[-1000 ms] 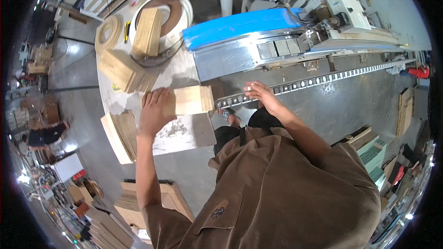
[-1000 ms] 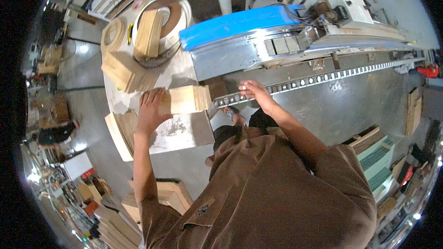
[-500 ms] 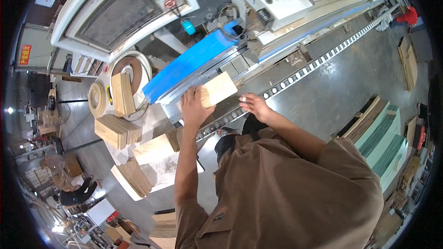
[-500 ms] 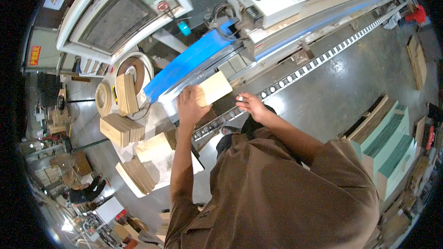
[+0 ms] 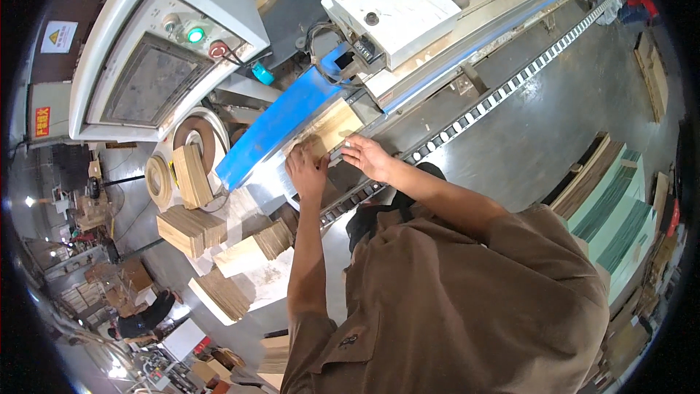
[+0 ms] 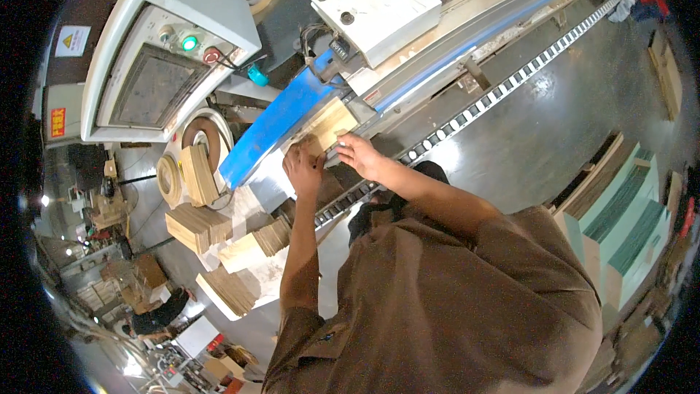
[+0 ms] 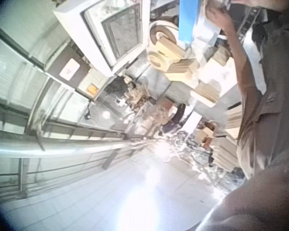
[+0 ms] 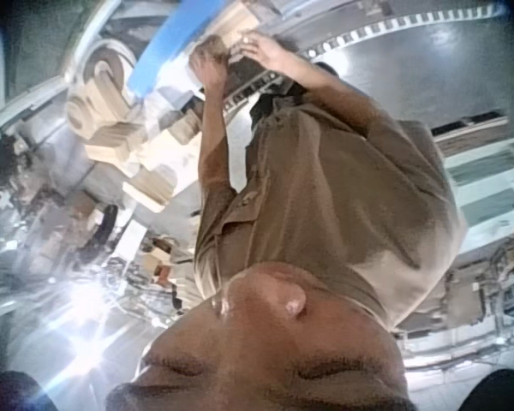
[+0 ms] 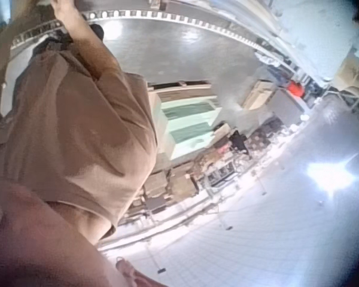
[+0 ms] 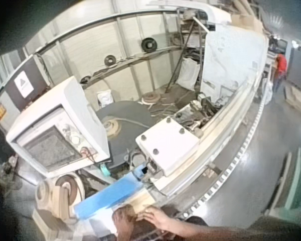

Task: Operating an edge-banding machine by feeding wooden blocks into the conveyor for processing.

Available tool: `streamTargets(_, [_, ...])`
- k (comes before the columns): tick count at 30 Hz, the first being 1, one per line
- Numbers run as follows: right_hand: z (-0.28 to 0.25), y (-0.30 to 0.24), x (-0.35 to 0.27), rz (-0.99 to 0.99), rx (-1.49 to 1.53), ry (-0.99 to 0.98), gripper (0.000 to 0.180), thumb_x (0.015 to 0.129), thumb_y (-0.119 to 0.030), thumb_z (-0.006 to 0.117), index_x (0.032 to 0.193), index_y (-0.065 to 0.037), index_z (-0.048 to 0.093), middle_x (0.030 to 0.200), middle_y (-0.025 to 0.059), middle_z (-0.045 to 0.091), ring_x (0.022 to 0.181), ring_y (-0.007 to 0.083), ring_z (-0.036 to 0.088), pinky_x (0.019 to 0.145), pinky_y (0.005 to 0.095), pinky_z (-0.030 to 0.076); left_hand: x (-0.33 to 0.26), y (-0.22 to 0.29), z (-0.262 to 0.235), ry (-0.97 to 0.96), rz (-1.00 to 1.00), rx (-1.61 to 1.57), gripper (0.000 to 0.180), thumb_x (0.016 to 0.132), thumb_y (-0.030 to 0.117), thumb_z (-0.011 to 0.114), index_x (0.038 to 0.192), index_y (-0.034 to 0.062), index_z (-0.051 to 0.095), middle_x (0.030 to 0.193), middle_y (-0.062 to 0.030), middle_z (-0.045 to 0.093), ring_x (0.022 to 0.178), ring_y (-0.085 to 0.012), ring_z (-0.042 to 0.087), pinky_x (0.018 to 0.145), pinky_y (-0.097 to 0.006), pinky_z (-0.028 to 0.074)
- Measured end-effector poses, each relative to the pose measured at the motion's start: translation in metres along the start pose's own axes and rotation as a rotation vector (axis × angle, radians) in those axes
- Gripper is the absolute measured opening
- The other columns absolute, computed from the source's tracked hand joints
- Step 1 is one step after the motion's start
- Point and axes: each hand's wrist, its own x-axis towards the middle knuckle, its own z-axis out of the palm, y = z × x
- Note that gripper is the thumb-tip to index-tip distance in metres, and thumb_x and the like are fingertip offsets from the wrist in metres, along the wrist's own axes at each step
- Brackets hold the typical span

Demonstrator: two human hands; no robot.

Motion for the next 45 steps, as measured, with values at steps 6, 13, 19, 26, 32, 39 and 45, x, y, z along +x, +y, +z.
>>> streamTargets(6, [-0.01, 0.012, 0.005, 0.008, 0.158, -0.073, 0.042, 0.097, -0.018, 0.068, 0.138, -0.016, 0.058, 0.135, -0.0017, 0.06, 0.132, 0.0193, 0.053, 0.116, 0.0406, 0.039, -0.016, -0.013, -0.016, -0.097, -0.261, 0.134, 0.079, 0.084, 0.056, 0.081, 0.15, 0.0203, 0.058, 0.123, -0.0179, 0.063, 0.115, -0.0371, 0.062, 0.098, -0.051, 0.046])
streamTargets(13, [-0.007, -0.006, -0.01, -0.053, 0.235, -0.064, 0.045, 0.094, -0.012, 0.067, 0.138, -0.011, 0.057, 0.135, 0.0, 0.06, 0.135, 0.0191, 0.052, 0.119, 0.0387, 0.037, -0.011, -0.015, -0.001, -0.121, -0.201, 0.028, 0.084, 0.087, 0.067, 0.071, 0.157, 0.0246, 0.053, 0.124, -0.0206, 0.068, 0.104, -0.0364, 0.068, 0.091, -0.049, 0.047])
streamTargets(19, [-0.033, -0.028, -0.017, -0.091, 0.278, -0.057, 0.062, 0.092, -0.009, 0.064, 0.151, -0.007, 0.046, 0.142, 0.0037, 0.056, 0.135, 0.0214, 0.056, 0.119, 0.035, 0.039, 0.009, 0.025, 0.019, -0.077, -0.124, 0.11, 0.083, 0.093, 0.068, 0.065, 0.161, 0.024, 0.047, 0.126, -0.0223, 0.067, 0.116, -0.0388, 0.064, 0.099, -0.055, 0.046])
streamTargets(26, [-0.05, -0.048, -0.033, -0.239, 0.011, 0.105, 0.062, 0.101, -0.014, 0.06, 0.158, -0.004, 0.04, 0.147, 0.0085, 0.057, 0.136, 0.0259, 0.06, 0.112, 0.0378, 0.048, 0.056, 0.101, 0.02, -0.286, -0.287, -0.154, 0.08, 0.09, 0.058, 0.072, 0.158, 0.0213, 0.05, 0.129, -0.0245, 0.063, 0.119, -0.0394, 0.062, 0.101, -0.053, 0.041])
streamTargets(32, [-0.091, -0.044, -0.043, -0.6, -1.193, 0.15, 0.04, 0.102, -0.022, 0.061, 0.14, -0.011, 0.065, 0.123, 0.0146, 0.074, 0.101, 0.0304, 0.073, 0.089, 0.0405, 0.058, 0.052, 0.087, 0.006, -0.132, -0.122, -0.243, 0.067, 0.094, 0.041, 0.074, 0.152, 0.0133, 0.055, 0.127, -0.0194, 0.063, 0.118, -0.0361, 0.062, 0.1, -0.052, 0.041])
streamTargets(39, [-0.108, -0.052, -0.066, -0.662, -1.821, 0.285, 0.033, 0.102, -0.041, 0.061, 0.118, -0.016, 0.076, 0.11, 0.0118, 0.077, 0.092, 0.0317, 0.075, 0.079, 0.0429, 0.058, -0.001, -0.023, -0.201, -0.117, -0.065, 0.013, 0.071, 0.085, 0.044, 0.082, 0.145, 0.0142, 0.061, 0.127, -0.0114, 0.067, 0.123, -0.0342, 0.06, 0.11, -0.055, 0.037])
streamTargets(45, [-0.1, -0.041, -0.049, -0.786, -1.87, 0.38, 0.026, 0.096, -0.036, 0.065, 0.101, -0.014, 0.078, 0.103, 0.0082, 0.078, 0.092, 0.0325, 0.074, 0.081, 0.0418, 0.058, -0.099, -0.142, -0.292, -0.669, -0.446, 0.395, 0.117, 0.062, 0.025, 0.099, 0.162, 0.0195, 0.039, 0.16, -0.0114, 0.043, 0.149, -0.0361, 0.04, 0.123, -0.057, 0.031])
